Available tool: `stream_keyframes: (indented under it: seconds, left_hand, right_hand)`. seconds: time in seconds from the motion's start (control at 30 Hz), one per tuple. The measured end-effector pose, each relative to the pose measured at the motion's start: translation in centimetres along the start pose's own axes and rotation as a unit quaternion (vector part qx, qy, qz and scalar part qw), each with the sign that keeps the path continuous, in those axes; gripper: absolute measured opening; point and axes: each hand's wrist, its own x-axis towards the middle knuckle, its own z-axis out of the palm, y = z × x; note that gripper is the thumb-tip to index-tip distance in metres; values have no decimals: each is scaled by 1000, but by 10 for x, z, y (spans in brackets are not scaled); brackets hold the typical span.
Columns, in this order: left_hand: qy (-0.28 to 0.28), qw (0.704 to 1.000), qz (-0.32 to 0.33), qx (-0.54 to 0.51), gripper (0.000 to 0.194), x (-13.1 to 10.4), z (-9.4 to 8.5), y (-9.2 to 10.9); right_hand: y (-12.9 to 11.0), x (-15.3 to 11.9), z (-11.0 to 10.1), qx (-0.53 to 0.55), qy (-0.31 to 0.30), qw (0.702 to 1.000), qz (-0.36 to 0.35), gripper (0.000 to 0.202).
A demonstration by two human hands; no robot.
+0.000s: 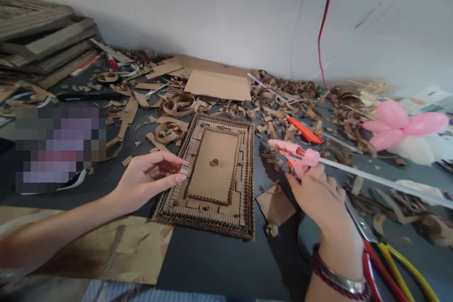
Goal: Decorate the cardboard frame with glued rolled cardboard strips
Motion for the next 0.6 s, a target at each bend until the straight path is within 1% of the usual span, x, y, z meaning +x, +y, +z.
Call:
stream_keyframes:
  seconds: [0.07,0.13,0.23,0.27,0.3,0.33,0.37,0.43,0.5,0.6]
  left_hand:
    - [-5,1000,-2,12,20,0,0,0]
    - [-12,1000,-7,22,20,0,0,-1]
    - [-19,999,-9,24,20,0,0,-1]
    - [-21,999,-8,25,20,0,0,0]
    - [-24,999,-6,27,20,-1,1,0]
    - [-27,999,-2,32,20,-1,1,1]
    - [-32,999,4,39,19,-1,1,1]
    - [-44,997,19,53,18,-1,2,2]
    - [-56,996,32,65,17,-2,2,3]
    - [-64,994,39,74,16,-2,2,4]
  right_hand:
    - [-3,1,-12,-64,-13,998,18,48]
    - [-6,2,-25,-109,-36,993,38,44]
    - [-17,5,-38,-101,-127,984,74,43]
    - [-24,5,-39,-86,-141,984,66,45]
    - [-33,4,-39,-71,-118,989,49,49]
    - [-43,3,-38,-42,-101,994,18,51]
    - [-53,2,-36,-8,-64,998,-11,52]
    - [-69,-2,-31,65,-65,994,-67,54]
    - [-76,-5,-27,87,-74,990,-84,56]
    - [-72,-5,-25,68,-70,993,-71,59]
